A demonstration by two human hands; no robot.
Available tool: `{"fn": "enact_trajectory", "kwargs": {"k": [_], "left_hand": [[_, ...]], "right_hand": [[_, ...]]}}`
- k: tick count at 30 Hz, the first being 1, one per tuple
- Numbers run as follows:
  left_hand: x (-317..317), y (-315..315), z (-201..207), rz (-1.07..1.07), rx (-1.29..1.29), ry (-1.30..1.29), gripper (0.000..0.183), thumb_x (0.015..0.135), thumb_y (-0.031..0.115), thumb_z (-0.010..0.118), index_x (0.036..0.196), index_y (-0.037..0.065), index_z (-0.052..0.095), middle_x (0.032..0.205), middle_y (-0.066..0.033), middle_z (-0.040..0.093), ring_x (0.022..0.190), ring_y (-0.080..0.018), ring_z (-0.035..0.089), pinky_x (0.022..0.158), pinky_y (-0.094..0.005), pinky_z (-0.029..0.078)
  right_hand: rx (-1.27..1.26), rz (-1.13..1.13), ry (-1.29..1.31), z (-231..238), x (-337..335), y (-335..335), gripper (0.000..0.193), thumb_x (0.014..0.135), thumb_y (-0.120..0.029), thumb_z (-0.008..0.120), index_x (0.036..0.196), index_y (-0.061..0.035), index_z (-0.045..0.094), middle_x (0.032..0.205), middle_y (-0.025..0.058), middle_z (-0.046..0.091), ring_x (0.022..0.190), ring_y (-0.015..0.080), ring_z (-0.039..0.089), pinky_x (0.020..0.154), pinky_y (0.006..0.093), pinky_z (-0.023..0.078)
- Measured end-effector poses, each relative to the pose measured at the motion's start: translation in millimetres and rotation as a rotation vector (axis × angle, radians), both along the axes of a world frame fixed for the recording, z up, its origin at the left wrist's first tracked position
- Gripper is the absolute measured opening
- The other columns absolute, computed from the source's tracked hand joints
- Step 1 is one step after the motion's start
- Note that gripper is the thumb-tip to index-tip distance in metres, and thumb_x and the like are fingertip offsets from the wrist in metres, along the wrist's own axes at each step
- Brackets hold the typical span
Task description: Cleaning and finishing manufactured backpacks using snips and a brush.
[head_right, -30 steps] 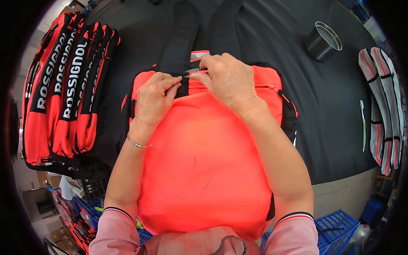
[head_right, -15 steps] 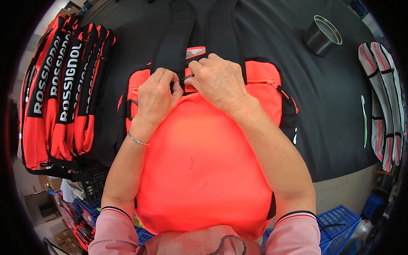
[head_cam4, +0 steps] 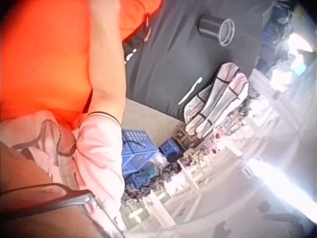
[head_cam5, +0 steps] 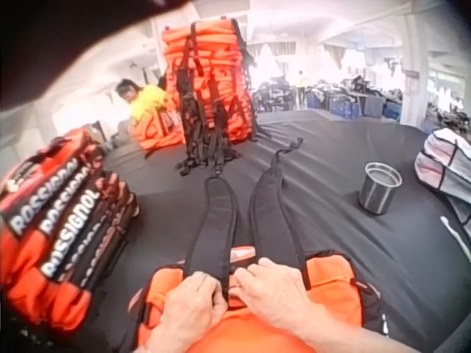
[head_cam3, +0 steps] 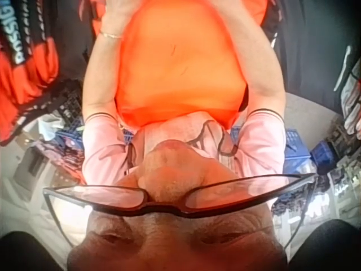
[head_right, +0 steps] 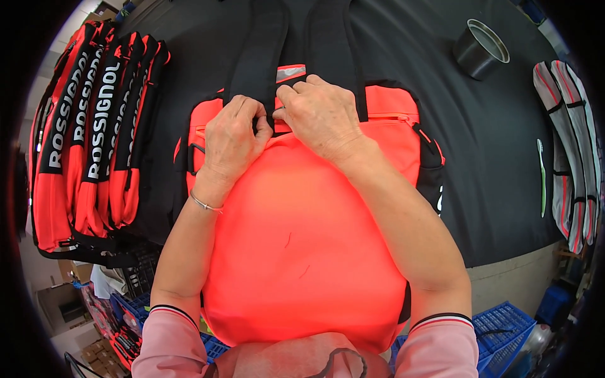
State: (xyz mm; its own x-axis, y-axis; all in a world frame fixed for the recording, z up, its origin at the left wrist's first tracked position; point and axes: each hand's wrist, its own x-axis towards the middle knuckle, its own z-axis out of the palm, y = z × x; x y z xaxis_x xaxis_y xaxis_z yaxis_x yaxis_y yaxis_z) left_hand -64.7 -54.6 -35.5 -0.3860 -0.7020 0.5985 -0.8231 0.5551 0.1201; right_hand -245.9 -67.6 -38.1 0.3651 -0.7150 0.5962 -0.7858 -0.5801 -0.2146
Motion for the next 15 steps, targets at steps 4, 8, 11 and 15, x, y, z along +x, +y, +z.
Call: {"fn": "enact_trajectory", "kwargs": {"k": [4, 8, 11, 15], "left_hand": [[8, 10, -2, 0.016, 0.139, 0.155, 0.015, 0.075, -0.004, 0.066, 0.083, 0.004, 0.056, 0.079, -0.0053, 0.058, 0.064, -0.0192, 0.061, 0.055, -0.0306, 0.05], [8, 12, -2, 0.05, 0.194, 0.293, 0.015, 0.079, -0.006, 0.065, 0.087, 0.003, 0.056, 0.082, -0.0051, 0.059, 0.065, -0.0157, 0.063, 0.058, -0.0276, 0.053], [3, 11, -1, 0.084, 0.21, 0.367, 0.014, 0.08, -0.007, 0.065, 0.087, 0.003, 0.056, 0.084, -0.0056, 0.059, 0.066, -0.0158, 0.064, 0.058, -0.0276, 0.054], [8, 12, -3, 0.092, 0.18, 0.377, 0.014, 0.081, -0.007, 0.064, 0.088, 0.003, 0.057, 0.085, -0.006, 0.06, 0.066, -0.0154, 0.064, 0.057, -0.0273, 0.054]], "right_hand": [[0.166, -0.043, -0.073, 12, -5, 3, 0.025, 0.077, -0.027, 0.08, 0.082, -0.0079, 0.064, 0.068, 0.0003, 0.06, 0.07, 0.0174, 0.059, 0.056, 0.0335, 0.049], [0.239, -0.014, -0.086, 15, -8, 3, 0.028, 0.078, -0.034, 0.078, 0.08, -0.0089, 0.065, 0.07, 0.0011, 0.064, 0.076, 0.0176, 0.063, 0.057, 0.0348, 0.053], [0.169, 0.0, -0.062, 7, -8, 1, 0.03, 0.077, -0.036, 0.078, 0.082, -0.0084, 0.065, 0.071, 0.001, 0.065, 0.077, 0.018, 0.064, 0.058, 0.0353, 0.053], [0.141, 0.019, -0.031, 4, 0, -1, 0.029, 0.077, -0.034, 0.078, 0.083, -0.0084, 0.066, 0.073, 0.001, 0.065, 0.079, 0.0189, 0.064, 0.06, 0.0358, 0.054]]}}
